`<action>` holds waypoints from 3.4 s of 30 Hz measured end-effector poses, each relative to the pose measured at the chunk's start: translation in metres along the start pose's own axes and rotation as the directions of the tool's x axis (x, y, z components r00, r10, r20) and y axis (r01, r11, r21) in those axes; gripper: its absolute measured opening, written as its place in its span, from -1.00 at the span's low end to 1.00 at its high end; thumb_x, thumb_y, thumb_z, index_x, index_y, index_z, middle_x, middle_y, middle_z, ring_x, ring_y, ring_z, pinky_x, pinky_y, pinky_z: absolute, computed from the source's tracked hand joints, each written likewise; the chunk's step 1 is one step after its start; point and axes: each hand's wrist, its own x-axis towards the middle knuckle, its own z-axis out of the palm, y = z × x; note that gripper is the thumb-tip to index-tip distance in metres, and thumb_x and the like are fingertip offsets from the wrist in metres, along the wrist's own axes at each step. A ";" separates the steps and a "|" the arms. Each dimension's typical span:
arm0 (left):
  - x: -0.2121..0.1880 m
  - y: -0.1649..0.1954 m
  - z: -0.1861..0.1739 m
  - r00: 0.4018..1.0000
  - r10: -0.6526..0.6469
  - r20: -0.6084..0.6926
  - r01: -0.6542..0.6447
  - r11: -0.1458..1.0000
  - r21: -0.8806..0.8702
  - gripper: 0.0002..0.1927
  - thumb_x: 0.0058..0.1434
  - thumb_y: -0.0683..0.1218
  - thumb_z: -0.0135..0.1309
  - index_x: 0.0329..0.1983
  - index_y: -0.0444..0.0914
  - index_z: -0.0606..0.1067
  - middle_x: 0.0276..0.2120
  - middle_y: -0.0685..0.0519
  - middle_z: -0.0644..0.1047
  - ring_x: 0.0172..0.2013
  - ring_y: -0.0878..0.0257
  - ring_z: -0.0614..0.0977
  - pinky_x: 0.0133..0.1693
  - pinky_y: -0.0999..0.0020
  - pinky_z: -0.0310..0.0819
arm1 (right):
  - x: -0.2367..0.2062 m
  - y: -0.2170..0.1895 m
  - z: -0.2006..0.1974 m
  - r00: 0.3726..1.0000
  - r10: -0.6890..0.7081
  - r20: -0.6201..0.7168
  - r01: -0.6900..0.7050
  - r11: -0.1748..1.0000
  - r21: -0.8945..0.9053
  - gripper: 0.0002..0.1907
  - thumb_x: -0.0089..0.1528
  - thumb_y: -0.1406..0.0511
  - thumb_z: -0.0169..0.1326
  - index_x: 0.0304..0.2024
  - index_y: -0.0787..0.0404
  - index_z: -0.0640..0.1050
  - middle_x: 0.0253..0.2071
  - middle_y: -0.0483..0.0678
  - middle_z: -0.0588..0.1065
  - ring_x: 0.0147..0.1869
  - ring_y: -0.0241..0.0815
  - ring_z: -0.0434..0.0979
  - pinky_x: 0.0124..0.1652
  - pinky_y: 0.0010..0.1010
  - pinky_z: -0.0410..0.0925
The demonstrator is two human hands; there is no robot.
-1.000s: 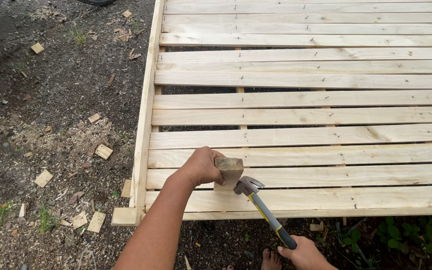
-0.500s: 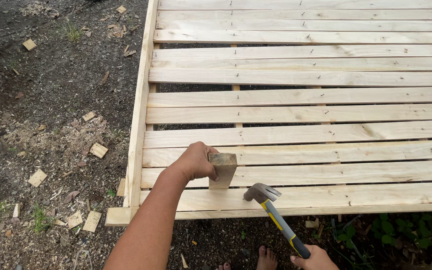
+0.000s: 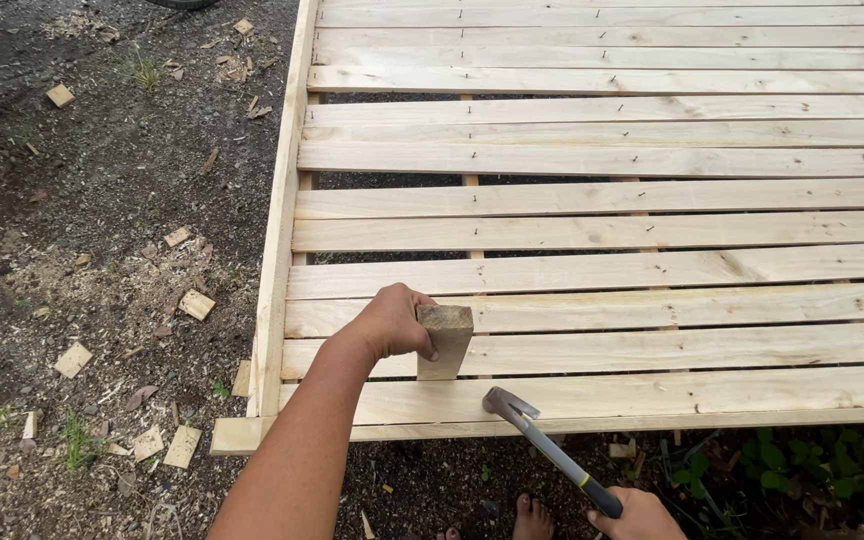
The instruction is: The person hammers nails into a large slatted wooden frame laid on the ground, using a claw hammer and a small wood block as a spacer against the slats. They work along the frame, driving nails at successive slat positions while holding the block in place with the other hand.
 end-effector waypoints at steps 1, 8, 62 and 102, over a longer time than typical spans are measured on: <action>0.000 0.001 0.000 1.000 -0.005 0.015 0.005 1.000 -0.010 -0.33 -0.37 -0.26 0.48 -0.05 -0.24 0.65 -0.19 -0.01 0.71 -0.20 0.16 0.72 -0.05 0.26 0.63 | -0.004 -0.003 -0.002 0.999 0.014 -0.029 -0.014 0.999 0.029 -0.55 0.20 -0.06 0.26 -0.08 0.10 0.67 -0.41 -0.09 0.50 -0.25 -0.19 0.57 -0.13 -0.28 0.38; -0.003 0.005 0.003 1.000 0.019 0.005 -0.019 1.000 0.002 -0.38 -0.36 -0.27 0.51 -0.10 -0.22 0.66 -0.20 0.02 0.71 -0.19 0.20 0.71 0.00 0.34 0.58 | -0.010 -0.020 0.002 0.961 -0.090 -0.260 0.180 0.921 0.347 -0.53 0.15 0.01 0.29 0.03 0.06 0.62 -0.46 -0.07 0.52 -0.31 -0.15 0.55 -0.16 -0.15 0.43; -0.037 0.130 -0.025 0.943 0.317 0.104 -0.310 0.947 -0.081 -0.48 -0.25 -0.25 0.44 -0.11 -0.26 0.67 -0.31 0.00 0.72 -0.30 0.24 0.72 -0.20 0.34 0.64 | -0.006 -0.171 -0.141 0.990 0.075 -0.117 -0.057 0.987 0.153 -0.74 0.20 0.30 0.22 -0.34 0.40 0.49 -0.62 0.00 0.39 -0.66 -0.14 0.38 -0.60 -0.18 0.31; 0.172 0.282 0.101 0.963 0.099 -0.251 -0.133 0.983 -0.123 -0.52 -0.12 -0.27 0.42 -0.06 -0.17 0.66 -0.20 0.05 0.71 -0.20 0.26 0.71 -0.02 0.38 0.65 | 0.068 0.059 -0.334 0.996 0.087 -0.001 -0.062 0.714 0.698 -0.64 0.27 0.17 0.22 -0.41 0.14 0.32 -0.65 -0.11 0.28 -0.69 -0.24 0.25 -0.63 -0.28 0.24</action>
